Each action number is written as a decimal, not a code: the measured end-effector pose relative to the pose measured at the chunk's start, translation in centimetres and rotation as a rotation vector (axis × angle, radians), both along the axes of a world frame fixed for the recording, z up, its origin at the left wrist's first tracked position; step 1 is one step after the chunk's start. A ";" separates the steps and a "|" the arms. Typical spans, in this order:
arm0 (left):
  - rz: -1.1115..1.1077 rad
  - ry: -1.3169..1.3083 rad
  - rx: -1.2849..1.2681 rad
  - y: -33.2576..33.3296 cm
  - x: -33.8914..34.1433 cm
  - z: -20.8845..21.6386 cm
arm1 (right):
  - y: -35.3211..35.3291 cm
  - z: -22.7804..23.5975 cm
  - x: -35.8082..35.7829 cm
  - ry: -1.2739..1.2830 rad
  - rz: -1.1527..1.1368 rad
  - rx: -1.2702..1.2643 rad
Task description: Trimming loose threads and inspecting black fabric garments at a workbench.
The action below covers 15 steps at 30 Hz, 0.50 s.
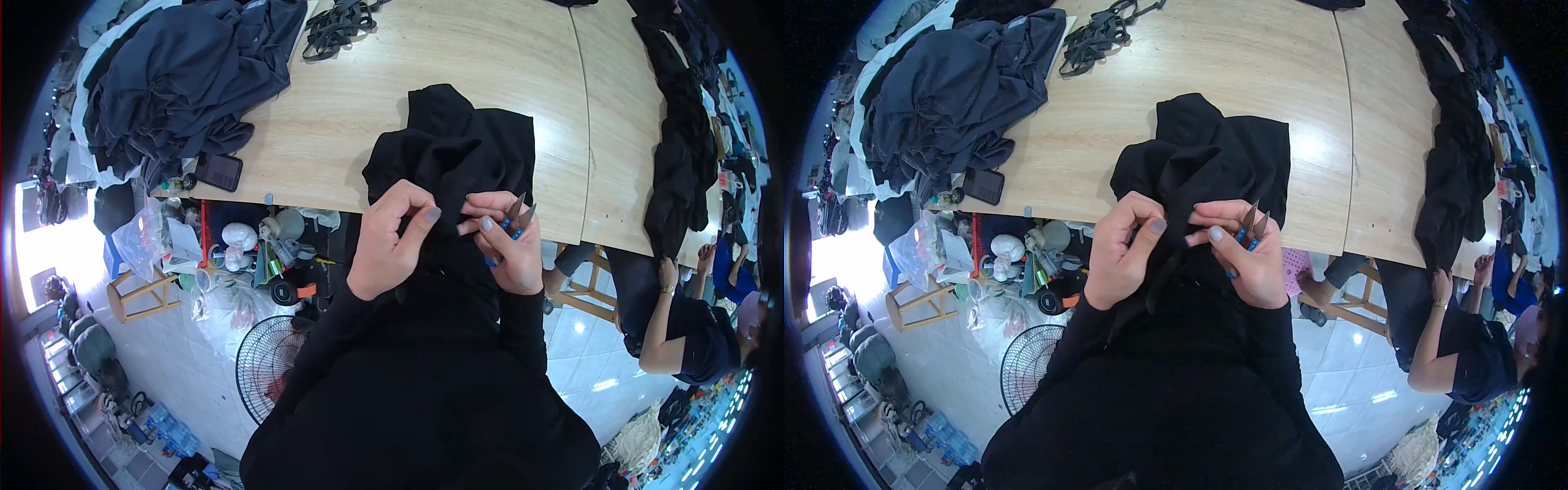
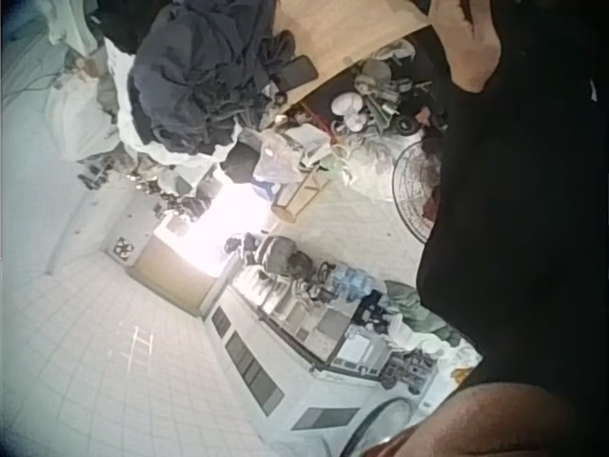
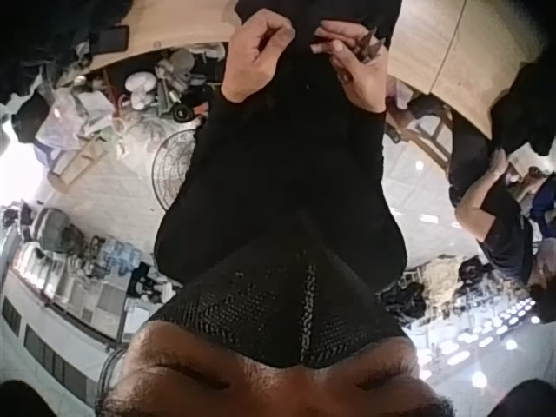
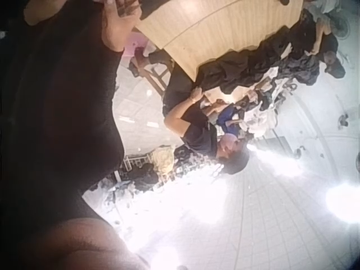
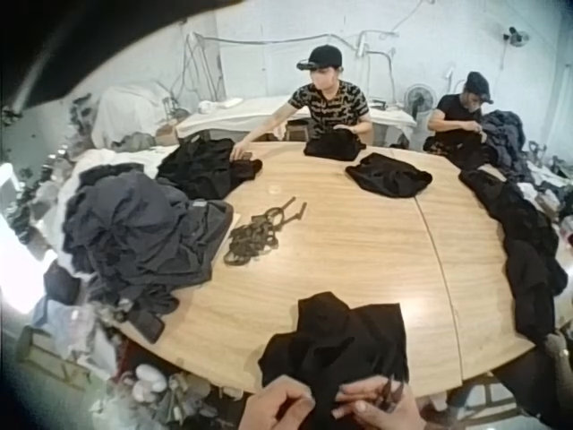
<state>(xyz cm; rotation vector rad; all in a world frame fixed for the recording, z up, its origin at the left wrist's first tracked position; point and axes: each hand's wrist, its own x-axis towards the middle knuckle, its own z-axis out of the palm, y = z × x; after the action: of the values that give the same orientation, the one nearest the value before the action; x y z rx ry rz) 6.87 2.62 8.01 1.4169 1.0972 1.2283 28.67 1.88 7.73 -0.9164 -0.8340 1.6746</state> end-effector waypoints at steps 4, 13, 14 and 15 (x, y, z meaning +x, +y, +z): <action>0.012 -0.142 -0.115 -0.1 -1.1 -0.8 | 0.5 0.0 0.5 0.010 0.015 -0.009; 0.010 -0.036 -0.116 0.0 -0.1 -1.1 | 1.3 1.6 -3.3 -0.369 -0.079 0.123; 0.110 -0.175 -0.178 0.0 0.2 -0.8 | 1.2 1.6 -3.0 -0.308 -0.139 0.081; 0.173 -0.268 -0.234 0.2 -0.1 -0.7 | 1.2 1.5 -2.5 -0.248 -0.202 0.035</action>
<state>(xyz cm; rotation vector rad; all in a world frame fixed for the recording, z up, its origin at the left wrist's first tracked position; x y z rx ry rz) 6.81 2.85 7.30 0.9664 1.1505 1.3203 26.14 3.07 9.22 -1.1609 -0.8999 1.3861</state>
